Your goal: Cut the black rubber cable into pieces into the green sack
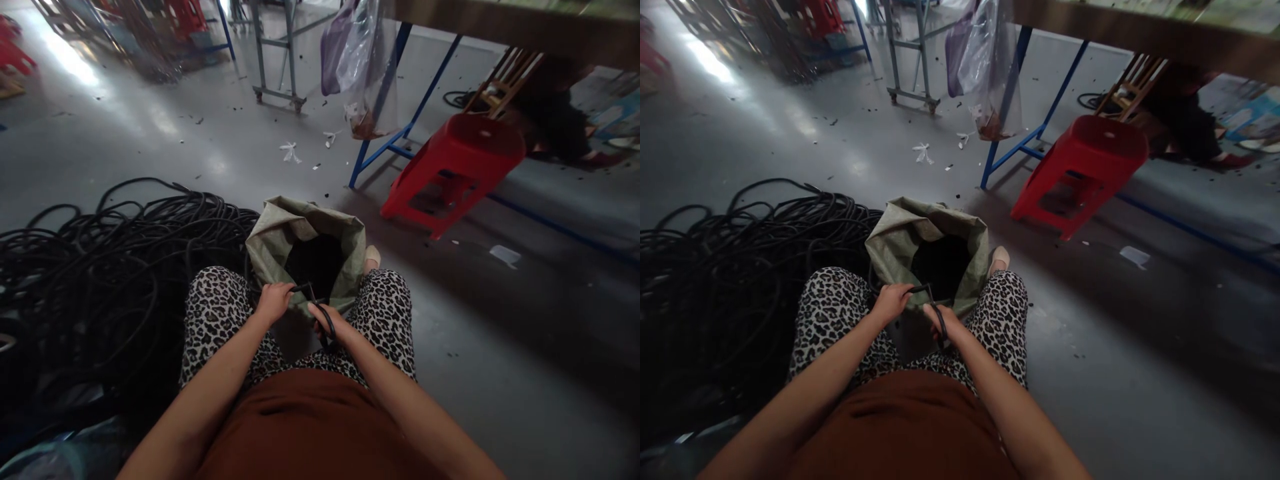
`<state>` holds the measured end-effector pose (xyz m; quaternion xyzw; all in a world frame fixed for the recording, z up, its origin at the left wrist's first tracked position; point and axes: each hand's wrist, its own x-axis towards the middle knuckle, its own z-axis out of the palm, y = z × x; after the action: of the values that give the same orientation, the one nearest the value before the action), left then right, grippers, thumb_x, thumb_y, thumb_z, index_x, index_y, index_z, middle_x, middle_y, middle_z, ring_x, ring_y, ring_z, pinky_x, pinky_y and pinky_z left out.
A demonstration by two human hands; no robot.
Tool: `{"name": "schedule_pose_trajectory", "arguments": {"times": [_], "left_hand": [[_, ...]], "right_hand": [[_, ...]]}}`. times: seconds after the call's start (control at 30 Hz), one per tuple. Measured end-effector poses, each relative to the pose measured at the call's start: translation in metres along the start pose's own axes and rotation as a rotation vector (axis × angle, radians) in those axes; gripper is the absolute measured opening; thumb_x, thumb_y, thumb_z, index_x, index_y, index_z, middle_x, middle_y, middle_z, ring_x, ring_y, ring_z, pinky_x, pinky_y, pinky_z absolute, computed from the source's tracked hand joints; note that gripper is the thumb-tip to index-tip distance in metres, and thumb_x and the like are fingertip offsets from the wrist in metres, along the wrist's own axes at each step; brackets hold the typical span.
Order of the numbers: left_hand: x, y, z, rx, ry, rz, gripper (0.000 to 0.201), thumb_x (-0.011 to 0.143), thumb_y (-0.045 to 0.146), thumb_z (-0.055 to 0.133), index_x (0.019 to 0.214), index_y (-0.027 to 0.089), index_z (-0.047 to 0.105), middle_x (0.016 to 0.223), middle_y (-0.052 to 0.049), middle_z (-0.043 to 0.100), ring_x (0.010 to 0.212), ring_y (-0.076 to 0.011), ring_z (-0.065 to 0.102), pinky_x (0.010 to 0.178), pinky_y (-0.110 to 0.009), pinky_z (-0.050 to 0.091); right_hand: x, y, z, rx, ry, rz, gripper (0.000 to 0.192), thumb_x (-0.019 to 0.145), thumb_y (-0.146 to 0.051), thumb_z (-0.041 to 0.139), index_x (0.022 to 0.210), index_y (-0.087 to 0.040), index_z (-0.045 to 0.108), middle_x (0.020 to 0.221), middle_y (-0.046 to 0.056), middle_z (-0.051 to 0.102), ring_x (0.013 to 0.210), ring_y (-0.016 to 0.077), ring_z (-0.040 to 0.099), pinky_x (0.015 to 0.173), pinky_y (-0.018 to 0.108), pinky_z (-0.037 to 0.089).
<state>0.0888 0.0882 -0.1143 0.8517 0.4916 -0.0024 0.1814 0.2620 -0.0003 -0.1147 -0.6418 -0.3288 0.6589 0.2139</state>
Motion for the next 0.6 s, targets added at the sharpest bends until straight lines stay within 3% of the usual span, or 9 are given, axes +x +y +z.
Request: {"name": "schedule_pose_trajectory", "arguments": {"times": [0.6], "left_hand": [[-0.0022,0.0055,-0.0007,0.023,-0.042,0.116,0.028,0.085,0.023,0.048,0.11,0.024,0.061,0.098,-0.005,0.067,0.094,-0.0196,0.058,0.083,-0.033,0.037]], "right_hand": [[0.0051,-0.0008,0.0019,-0.022,0.035,0.044,0.045,0.088,-0.056,0.042,0.093,-0.014,0.058,0.051,-0.001,0.055,0.036,0.0116,0.052,0.036,0.019,0.038]]}}
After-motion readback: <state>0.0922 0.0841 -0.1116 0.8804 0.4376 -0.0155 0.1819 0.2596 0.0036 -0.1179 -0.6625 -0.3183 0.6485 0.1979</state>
